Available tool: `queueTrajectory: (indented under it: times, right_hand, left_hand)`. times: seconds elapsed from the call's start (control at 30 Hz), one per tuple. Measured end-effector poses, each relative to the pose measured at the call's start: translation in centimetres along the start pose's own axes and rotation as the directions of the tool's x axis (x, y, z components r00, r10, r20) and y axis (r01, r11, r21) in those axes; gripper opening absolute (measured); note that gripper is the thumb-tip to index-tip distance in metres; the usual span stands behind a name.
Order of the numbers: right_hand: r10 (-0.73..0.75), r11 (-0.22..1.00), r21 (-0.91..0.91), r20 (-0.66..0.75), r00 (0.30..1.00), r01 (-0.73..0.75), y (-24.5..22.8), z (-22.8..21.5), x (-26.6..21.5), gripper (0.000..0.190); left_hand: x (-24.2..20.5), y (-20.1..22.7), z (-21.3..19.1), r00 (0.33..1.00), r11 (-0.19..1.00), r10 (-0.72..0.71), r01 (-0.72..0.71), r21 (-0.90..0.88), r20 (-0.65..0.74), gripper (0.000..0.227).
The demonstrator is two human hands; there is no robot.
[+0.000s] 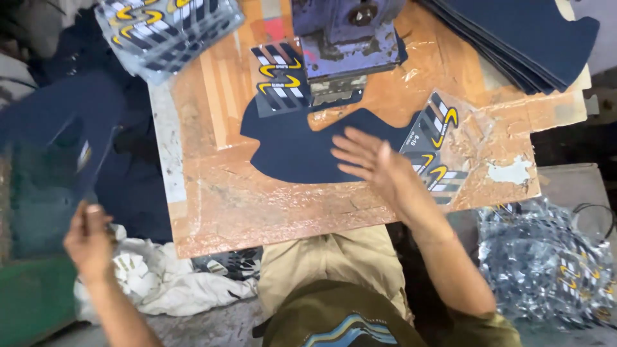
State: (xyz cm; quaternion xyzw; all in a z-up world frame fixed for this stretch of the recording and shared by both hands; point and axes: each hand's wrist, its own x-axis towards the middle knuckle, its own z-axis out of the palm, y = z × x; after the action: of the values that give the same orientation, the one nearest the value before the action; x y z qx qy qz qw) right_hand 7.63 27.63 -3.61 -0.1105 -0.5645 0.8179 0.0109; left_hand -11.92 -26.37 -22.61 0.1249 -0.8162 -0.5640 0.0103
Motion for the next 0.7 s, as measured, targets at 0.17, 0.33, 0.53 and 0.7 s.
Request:
queueTrajectory:
  times: [0.17,0.33,0.53,0.7]
  right_hand:
    - [-0.401,0.414,-0.894,-0.011,0.916,0.171,0.2,0.2,-5.5,0.044]
    - [-0.536,-0.035,-0.992,0.118,0.836,0.117,1.8,-3.4,-5.0,0.046]
    - [-0.625,0.177,-0.974,-0.224,0.748,-0.144,3.6,-11.3,-7.9,0.021]
    - [-0.759,0.111,-0.985,-0.169,0.629,-0.131,5.0,-14.2,-7.5,0.025]
  left_hand:
    - [-9.0,16.0,9.7,0.887,0.856,0.448,-0.461,0.234,0.112,0.041]
    - [-11.8,21.6,15.7,0.719,0.679,0.640,-0.695,0.239,0.273,0.053]
    - [-11.4,22.8,19.8,0.667,0.661,0.604,-0.725,0.193,0.437,0.062]
    - [-10.5,22.5,24.8,0.552,0.415,0.654,-0.834,0.365,0.518,0.076]
